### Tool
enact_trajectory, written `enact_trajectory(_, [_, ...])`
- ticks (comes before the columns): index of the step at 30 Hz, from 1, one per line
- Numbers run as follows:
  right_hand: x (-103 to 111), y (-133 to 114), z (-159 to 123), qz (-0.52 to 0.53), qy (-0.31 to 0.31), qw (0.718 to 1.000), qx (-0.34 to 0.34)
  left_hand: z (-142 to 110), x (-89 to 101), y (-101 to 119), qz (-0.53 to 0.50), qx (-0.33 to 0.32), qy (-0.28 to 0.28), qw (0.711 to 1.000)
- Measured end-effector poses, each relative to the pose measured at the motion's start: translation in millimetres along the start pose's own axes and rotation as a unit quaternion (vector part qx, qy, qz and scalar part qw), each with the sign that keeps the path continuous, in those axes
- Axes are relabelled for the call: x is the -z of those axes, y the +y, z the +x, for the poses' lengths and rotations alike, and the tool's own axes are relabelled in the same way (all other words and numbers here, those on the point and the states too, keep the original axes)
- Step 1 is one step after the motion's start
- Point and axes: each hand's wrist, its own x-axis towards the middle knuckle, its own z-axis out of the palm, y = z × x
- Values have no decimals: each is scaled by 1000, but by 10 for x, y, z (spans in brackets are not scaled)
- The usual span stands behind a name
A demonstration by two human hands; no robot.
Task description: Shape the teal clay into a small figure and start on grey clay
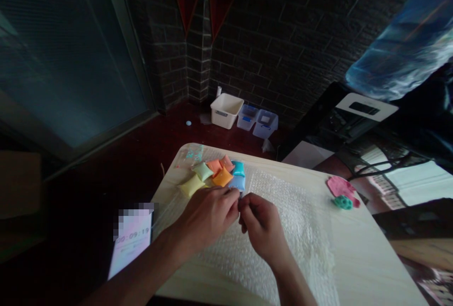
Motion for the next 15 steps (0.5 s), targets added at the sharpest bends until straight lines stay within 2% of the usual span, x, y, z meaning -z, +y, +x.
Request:
enact_trajectory(5, [-20,-36,10,-106,21,994,20,0,-15,-4,46,-3,16,999])
enact_trajectory(10, [-32,-65,16,-148,57,987,36,1,-26,-34,66,10,39,997])
enact_trajectory(15, [-34,-90,8,-173,60,982,42,-7,-9,-40,69,-7,25,997])
